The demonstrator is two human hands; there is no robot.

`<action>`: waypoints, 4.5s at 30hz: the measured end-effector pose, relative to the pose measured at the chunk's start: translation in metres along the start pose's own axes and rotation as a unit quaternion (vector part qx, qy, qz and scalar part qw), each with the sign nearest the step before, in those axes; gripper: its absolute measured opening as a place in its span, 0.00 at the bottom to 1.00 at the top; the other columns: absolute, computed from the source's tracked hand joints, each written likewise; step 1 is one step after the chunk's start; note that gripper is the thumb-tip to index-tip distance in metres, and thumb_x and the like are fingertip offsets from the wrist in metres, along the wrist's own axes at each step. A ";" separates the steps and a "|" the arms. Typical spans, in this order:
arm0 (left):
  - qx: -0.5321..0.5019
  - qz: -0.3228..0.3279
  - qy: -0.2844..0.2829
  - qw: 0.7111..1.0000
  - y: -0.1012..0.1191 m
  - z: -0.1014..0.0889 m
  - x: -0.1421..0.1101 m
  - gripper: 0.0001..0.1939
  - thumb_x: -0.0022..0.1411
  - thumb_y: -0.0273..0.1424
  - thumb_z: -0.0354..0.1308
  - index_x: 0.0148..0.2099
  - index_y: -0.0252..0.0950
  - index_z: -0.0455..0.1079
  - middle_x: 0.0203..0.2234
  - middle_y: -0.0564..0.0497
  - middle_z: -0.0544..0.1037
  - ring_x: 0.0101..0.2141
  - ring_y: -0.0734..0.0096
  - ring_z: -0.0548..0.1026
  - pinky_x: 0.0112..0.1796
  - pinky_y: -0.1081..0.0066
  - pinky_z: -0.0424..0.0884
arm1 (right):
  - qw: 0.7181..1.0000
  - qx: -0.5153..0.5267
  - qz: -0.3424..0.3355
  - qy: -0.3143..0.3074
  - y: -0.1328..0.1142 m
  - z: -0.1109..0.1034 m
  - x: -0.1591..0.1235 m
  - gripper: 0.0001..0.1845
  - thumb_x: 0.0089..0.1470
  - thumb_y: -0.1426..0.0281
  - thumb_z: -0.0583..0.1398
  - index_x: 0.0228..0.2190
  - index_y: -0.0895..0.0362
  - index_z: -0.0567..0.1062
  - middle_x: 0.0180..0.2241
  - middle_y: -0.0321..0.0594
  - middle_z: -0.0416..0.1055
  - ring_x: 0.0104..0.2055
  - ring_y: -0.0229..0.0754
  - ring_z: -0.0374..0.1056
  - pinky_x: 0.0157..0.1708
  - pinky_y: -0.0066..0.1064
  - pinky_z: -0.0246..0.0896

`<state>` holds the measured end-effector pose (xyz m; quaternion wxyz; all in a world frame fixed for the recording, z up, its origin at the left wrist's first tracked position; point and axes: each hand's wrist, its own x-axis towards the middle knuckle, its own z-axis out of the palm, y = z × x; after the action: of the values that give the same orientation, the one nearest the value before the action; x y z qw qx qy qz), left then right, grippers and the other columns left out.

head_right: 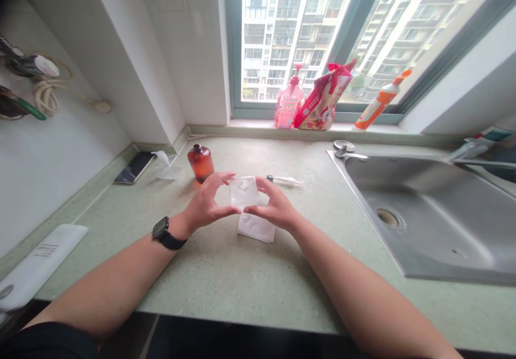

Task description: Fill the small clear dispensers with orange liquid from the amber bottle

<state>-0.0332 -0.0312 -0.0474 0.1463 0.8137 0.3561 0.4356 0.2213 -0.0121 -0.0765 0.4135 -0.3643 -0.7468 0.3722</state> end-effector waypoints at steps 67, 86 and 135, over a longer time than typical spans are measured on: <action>0.088 -0.052 0.020 0.995 0.001 0.002 0.002 0.37 0.58 0.39 0.74 0.66 0.41 0.67 0.50 0.44 0.76 0.49 0.53 0.77 0.51 0.55 0.76 | 0.910 -0.279 -0.171 0.253 0.000 -0.040 0.006 0.40 0.57 0.55 0.72 0.66 0.46 0.67 0.57 0.48 0.75 0.60 0.60 0.73 0.60 0.59 0.75; 0.172 -0.085 -0.024 0.981 0.016 0.002 0.003 0.37 0.58 0.42 0.75 0.65 0.40 0.68 0.52 0.43 0.77 0.50 0.51 0.77 0.55 0.50 0.71 | 0.873 -0.355 -0.237 0.236 -0.010 -0.040 0.004 0.43 0.56 0.75 0.68 0.69 0.44 0.64 0.60 0.47 0.74 0.61 0.58 0.74 0.60 0.57 0.75; 0.134 -0.066 0.009 0.989 0.006 0.012 -0.001 0.39 0.64 0.52 0.71 0.70 0.42 0.66 0.51 0.43 0.77 0.52 0.52 0.76 0.56 0.52 0.72 | 0.844 -0.419 -0.245 0.227 -0.021 -0.045 0.002 0.54 0.58 0.79 0.63 0.75 0.33 0.52 0.68 0.44 0.66 0.66 0.62 0.69 0.64 0.62 0.71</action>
<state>-0.0208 -0.0349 -0.0516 0.0611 0.7966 0.4655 0.3807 0.2552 -0.0085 -0.0409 0.4572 -0.3821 -0.7821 -0.1825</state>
